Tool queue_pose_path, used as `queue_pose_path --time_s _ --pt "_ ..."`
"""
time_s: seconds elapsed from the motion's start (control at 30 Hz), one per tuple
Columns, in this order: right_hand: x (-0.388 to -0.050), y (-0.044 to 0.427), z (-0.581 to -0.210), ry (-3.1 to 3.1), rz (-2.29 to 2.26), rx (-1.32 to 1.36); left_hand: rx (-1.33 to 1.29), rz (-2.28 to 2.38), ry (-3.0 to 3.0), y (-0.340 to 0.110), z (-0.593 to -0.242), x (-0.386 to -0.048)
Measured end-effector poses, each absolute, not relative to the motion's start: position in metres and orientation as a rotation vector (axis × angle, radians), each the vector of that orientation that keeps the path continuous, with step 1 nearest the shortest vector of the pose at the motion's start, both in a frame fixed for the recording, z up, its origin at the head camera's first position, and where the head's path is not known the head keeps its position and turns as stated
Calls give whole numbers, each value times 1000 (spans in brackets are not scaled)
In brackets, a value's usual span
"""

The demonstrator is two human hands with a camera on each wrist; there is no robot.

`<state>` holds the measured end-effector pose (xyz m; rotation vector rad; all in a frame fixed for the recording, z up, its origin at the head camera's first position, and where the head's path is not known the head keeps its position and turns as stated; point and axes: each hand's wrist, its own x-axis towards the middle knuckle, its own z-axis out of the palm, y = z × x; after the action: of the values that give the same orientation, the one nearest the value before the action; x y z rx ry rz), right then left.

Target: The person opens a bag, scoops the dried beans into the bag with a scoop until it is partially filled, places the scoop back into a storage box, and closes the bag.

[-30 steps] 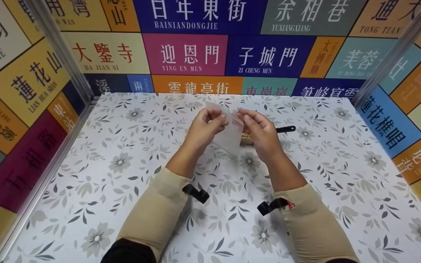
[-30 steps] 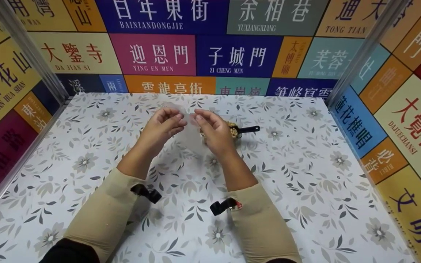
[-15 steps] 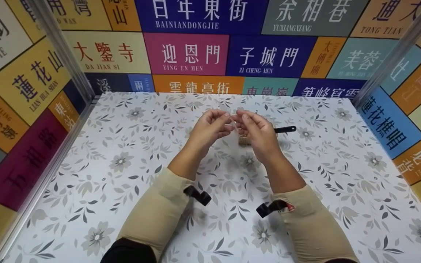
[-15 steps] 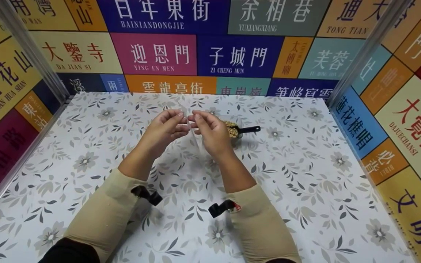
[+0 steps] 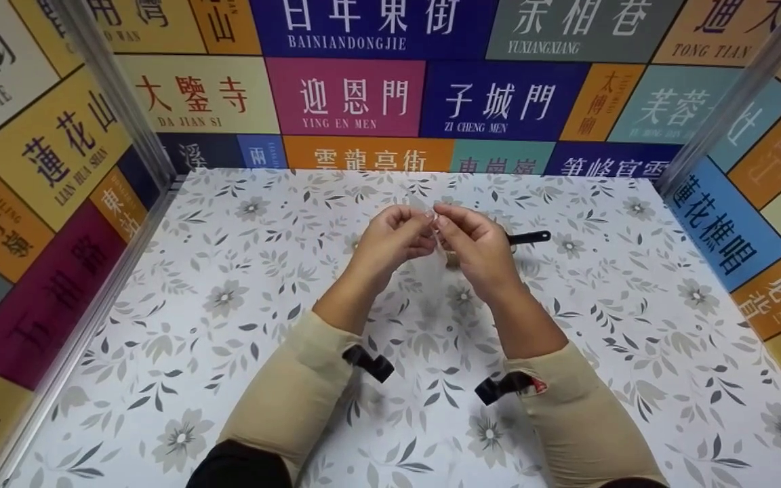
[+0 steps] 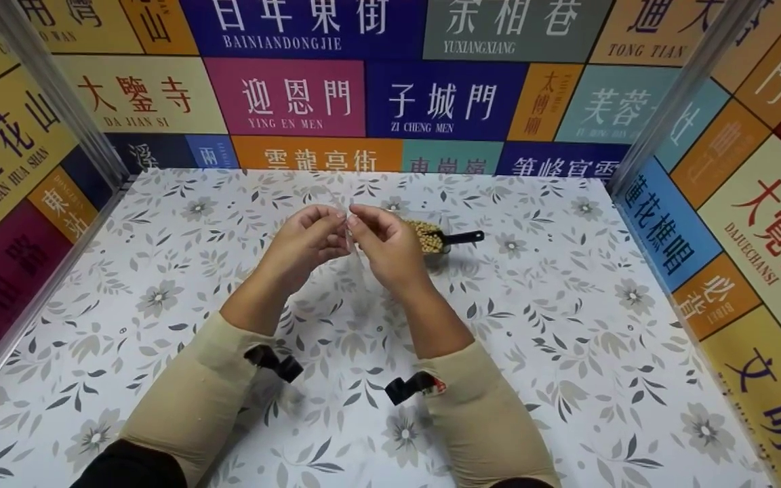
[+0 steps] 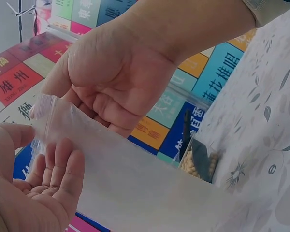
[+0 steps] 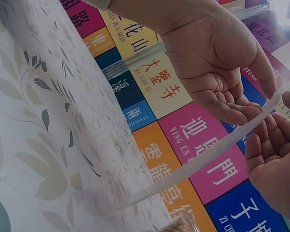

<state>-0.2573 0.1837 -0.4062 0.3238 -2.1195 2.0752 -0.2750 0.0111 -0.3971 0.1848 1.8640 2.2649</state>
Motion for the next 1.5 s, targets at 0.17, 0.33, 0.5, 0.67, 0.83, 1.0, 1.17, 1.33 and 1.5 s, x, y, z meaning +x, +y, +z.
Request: queue_pose_path --time_s 0.17,0.33,0.5,0.67,0.83,1.0,1.17,1.33,1.5 --pt "-257 183 -405 -2080 2109 326 192 2259 1857 12 -396 -274" --pt "-257 183 -406 -2059 2118 349 186 2259 1859 13 -396 -273" --pt "-256 183 -406 -2074 2120 363 199 2282 1846 13 -398 -273" --pt "-255 183 -406 -2067 2142 371 200 2270 1886 13 -399 -272" --pt "-255 181 -405 -2081 2143 313 212 2238 1947 13 -401 -272" --pt "-255 181 -403 -2149 2103 193 211 2200 1988 13 -400 -271" --pt "-254 181 -400 -2174 2107 145 213 2198 1999 15 -400 -271" --pt "-253 180 -399 -2185 2079 108 208 2192 2031 16 -401 -271" --pt "-253 178 -398 -2229 2016 86 204 2188 2062 17 -402 -271"
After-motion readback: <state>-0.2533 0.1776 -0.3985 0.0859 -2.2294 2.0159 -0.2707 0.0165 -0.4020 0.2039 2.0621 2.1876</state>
